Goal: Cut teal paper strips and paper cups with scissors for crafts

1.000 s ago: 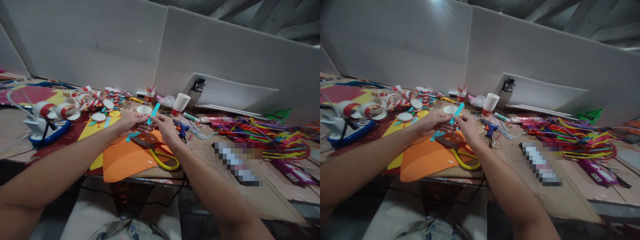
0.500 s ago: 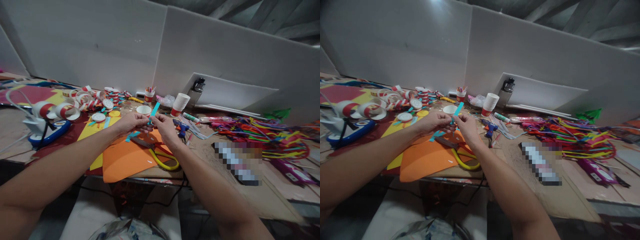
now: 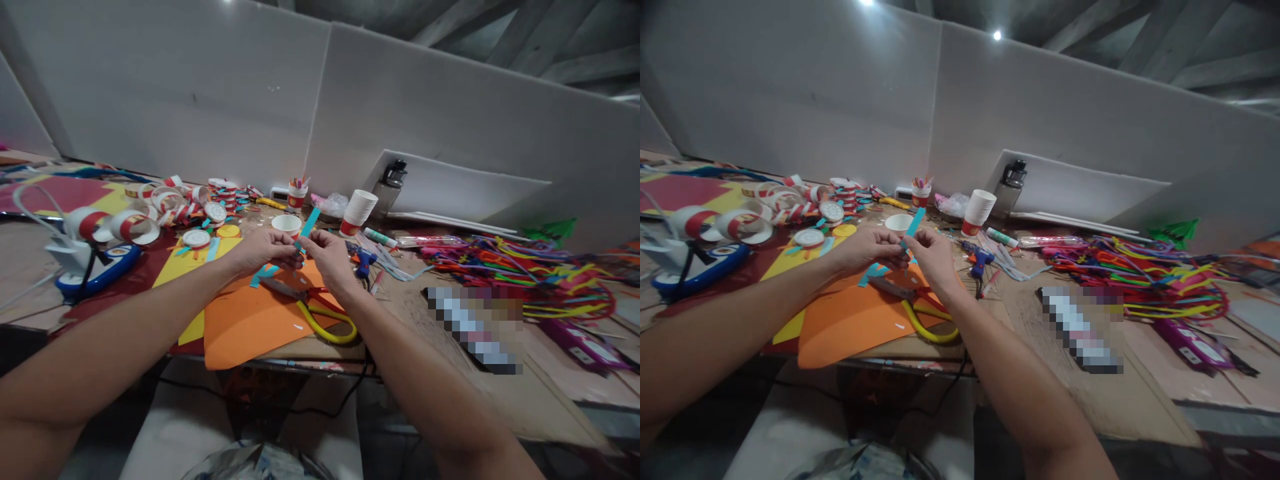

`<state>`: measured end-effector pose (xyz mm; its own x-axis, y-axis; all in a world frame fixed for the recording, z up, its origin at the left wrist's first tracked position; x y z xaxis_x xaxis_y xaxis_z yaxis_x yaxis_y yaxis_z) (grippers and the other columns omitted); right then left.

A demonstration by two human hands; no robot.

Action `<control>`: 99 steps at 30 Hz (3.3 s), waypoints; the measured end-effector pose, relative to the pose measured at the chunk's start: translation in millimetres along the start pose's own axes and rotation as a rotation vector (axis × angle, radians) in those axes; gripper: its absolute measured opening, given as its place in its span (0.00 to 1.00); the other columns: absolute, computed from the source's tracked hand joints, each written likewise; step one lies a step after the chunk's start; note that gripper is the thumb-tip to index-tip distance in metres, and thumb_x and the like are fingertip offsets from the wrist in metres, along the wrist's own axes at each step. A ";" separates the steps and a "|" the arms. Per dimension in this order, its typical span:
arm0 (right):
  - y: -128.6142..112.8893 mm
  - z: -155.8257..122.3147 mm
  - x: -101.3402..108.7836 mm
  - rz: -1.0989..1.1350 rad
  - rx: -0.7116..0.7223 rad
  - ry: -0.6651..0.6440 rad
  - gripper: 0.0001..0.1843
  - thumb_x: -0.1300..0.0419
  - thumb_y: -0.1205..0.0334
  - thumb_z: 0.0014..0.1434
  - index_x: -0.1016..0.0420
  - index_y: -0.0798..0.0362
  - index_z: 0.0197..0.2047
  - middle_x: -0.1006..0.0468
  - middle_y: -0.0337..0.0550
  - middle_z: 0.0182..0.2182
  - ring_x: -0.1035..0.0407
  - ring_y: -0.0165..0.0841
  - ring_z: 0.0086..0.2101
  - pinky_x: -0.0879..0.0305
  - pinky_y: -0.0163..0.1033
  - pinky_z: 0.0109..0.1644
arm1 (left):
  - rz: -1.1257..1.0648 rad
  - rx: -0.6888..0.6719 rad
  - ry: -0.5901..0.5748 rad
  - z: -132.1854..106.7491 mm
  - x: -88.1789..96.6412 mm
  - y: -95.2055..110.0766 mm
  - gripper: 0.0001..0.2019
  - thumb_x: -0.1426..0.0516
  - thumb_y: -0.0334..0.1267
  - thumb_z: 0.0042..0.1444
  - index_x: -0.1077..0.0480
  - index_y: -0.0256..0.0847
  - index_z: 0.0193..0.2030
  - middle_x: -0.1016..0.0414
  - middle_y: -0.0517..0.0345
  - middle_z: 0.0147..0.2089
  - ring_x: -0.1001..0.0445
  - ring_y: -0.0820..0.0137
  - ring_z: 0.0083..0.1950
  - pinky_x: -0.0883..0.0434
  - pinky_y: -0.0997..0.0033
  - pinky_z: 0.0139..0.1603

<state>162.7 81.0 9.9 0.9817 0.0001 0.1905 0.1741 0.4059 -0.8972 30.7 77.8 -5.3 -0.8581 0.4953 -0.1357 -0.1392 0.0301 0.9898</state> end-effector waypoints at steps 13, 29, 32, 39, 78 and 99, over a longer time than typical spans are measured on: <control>3.5 0.5 -0.9 0.030 -0.054 -0.014 0.14 0.36 0.53 0.50 0.32 0.52 0.24 0.33 0.34 0.22 0.41 0.27 0.25 0.45 0.35 0.30 | 0.012 0.027 -0.010 -1.3 -0.6 -2.5 0.15 0.31 0.42 0.45 0.26 0.32 0.32 0.19 0.45 0.33 0.19 0.66 0.32 0.22 0.64 0.39; 10.3 0.2 -1.3 0.037 -0.105 -0.030 0.13 0.35 0.57 0.47 0.32 0.54 0.22 0.34 0.33 0.19 0.42 0.25 0.22 0.46 0.34 0.28 | 0.039 0.120 0.014 3.1 9.3 -7.8 0.22 0.30 0.51 0.42 0.24 0.32 0.32 0.20 0.47 0.32 0.22 0.69 0.31 0.27 0.72 0.32; 10.4 -0.2 -2.2 0.024 -0.101 -0.032 0.13 0.35 0.57 0.47 0.33 0.54 0.22 0.34 0.33 0.19 0.41 0.26 0.23 0.45 0.34 0.28 | 0.087 0.128 0.030 2.8 10.0 -7.2 0.23 0.29 0.51 0.38 0.24 0.32 0.32 0.20 0.48 0.33 0.23 0.70 0.30 0.27 0.72 0.32; 5.8 -5.6 -9.7 0.052 -0.152 -0.064 0.15 0.35 0.53 0.47 0.34 0.53 0.22 0.36 0.32 0.18 0.42 0.25 0.22 0.46 0.33 0.28 | 0.128 0.105 0.044 2.5 10.5 -5.5 0.22 0.29 0.50 0.37 0.26 0.32 0.27 0.22 0.51 0.26 0.26 0.73 0.23 0.28 0.75 0.27; -58.1 -50.0 30.2 -0.479 -0.016 -0.310 0.27 0.39 0.61 0.53 0.31 0.50 0.57 0.24 0.47 0.38 0.31 0.34 0.31 0.34 0.38 0.32 | 0.046 0.003 0.198 -2.8 60.3 33.8 0.09 0.32 0.33 0.42 0.28 0.33 0.24 0.21 0.50 0.33 0.24 0.71 0.37 0.31 0.73 0.36; -19.2 -62.9 19.4 -0.348 -0.390 -0.482 0.17 0.44 0.47 0.60 0.26 0.51 0.43 0.38 0.31 0.17 0.41 0.25 0.14 0.42 0.29 0.15 | 0.050 -0.008 0.006 -1.0 40.1 29.2 0.10 0.34 0.29 0.41 0.31 0.34 0.19 0.25 0.53 0.27 0.26 0.71 0.32 0.32 0.70 0.39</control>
<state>183.2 15.7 5.8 0.7364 0.3705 0.5661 0.5745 0.0994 -0.8125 -8.3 97.7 18.2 -0.8670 0.4908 -0.0868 -0.1001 -0.0010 0.9950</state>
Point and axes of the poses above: each hand's wrist, its own z-axis towards the middle knuckle, its own x-axis out of the back of the hand, y = z × x, the point moved 7 cm from there along z, towards the middle knuckle
